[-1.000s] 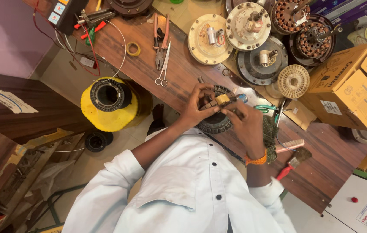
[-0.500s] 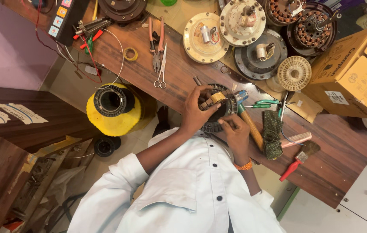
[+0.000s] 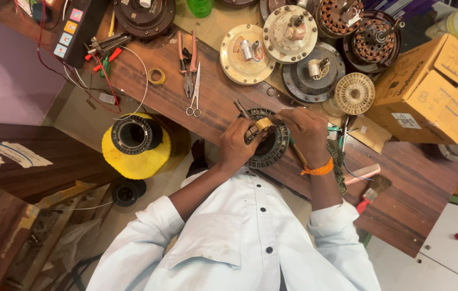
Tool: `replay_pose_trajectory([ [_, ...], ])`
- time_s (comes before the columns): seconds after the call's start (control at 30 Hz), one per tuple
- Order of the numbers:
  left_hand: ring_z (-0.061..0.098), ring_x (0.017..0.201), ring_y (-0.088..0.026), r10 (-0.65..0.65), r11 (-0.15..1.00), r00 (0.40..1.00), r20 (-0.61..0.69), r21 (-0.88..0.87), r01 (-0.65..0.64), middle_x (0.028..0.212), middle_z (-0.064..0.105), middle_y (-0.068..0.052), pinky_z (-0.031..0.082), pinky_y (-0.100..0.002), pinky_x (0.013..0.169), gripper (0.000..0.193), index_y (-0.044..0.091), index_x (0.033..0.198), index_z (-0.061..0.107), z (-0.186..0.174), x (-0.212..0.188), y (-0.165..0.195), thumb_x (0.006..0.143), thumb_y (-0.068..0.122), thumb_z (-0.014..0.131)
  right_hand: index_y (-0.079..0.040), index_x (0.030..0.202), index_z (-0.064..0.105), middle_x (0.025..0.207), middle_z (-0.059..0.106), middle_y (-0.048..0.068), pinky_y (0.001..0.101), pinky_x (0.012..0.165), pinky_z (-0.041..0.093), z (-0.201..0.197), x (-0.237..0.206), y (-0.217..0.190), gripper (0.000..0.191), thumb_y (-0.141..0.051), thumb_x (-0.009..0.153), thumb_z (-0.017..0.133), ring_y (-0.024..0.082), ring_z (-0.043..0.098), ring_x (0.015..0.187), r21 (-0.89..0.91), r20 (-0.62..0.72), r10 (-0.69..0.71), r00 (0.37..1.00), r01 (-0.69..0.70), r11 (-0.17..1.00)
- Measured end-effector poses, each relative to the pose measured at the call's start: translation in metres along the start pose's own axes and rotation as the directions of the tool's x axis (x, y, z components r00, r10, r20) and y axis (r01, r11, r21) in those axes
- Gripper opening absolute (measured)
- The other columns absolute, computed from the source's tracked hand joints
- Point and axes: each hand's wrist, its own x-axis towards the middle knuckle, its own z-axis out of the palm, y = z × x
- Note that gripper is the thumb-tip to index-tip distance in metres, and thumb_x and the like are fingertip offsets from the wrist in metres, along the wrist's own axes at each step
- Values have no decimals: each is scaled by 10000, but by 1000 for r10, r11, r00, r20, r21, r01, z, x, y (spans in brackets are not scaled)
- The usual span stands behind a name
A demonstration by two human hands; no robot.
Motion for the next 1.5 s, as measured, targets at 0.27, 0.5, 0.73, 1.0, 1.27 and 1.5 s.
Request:
replay_pose_trajectory([
  [0.27, 687, 976, -275, 70, 981, 986, 153, -192, -40, 1017, 698, -103, 544, -387, 859, 376, 46, 1092, 670, 2, 6, -26, 832, 226, 874, -72, 909, 773, 853, 762, 102, 346, 637, 561, 9, 43, 26, 62, -104, 859, 789, 253, 717, 700, -9, 381, -140, 914, 155, 988],
  [0.5, 550, 1108, -126, -177, 514, 887, 428, -728, 454, 1393, 579, -82, 504, -324, 1011, 837, 155, 1401, 235, 14, -1, -39, 835, 92, 849, -114, 916, 796, 777, 743, 104, 392, 608, 528, 27, 83, 10, 94, -167, 838, 793, 272, 702, 643, -71, 587, 50, 808, -10, 997],
  [0.73, 620, 1084, -108, -233, 422, 869, 436, -760, 495, 1207, 657, -59, 513, -289, 1007, 856, 156, 1442, 237, 18, -5, -40, 841, 81, 842, -86, 899, 764, 805, 728, 117, 386, 602, 511, -15, 55, -40, 66, -151, 884, 767, 287, 689, 665, -123, 434, 120, 893, -73, 990],
  [1.0, 591, 1090, -108, -100, 656, 910, 403, -661, 365, 1167, 619, -31, 493, -284, 963, 607, 97, 1359, 523, 3, 4, -33, 858, 121, 863, -30, 904, 745, 746, 704, 104, 322, 544, 448, 15, -49, -67, 54, -76, 886, 766, 181, 602, 571, 2, 90, 425, 901, -427, 904],
  [1.27, 667, 929, -210, -36, 985, 993, 110, -164, 54, 973, 706, -47, 537, -349, 835, 475, 77, 1191, 655, -5, 9, 3, 798, 192, 897, 0, 928, 753, 737, 702, 97, 263, 573, 453, 24, -97, -31, 51, -42, 903, 736, 72, 595, 640, 218, -75, 634, 770, -607, 764],
  [1.5, 680, 890, -280, 167, 986, 985, 33, 3, -167, 980, 700, -90, 545, -388, 757, 341, 43, 1053, 666, -7, 10, 2, 827, 190, 875, -10, 962, 775, 867, 748, 126, 303, 663, 521, -3, -35, -6, 88, -59, 893, 799, 209, 700, 723, -31, -119, 307, 944, -313, 949],
])
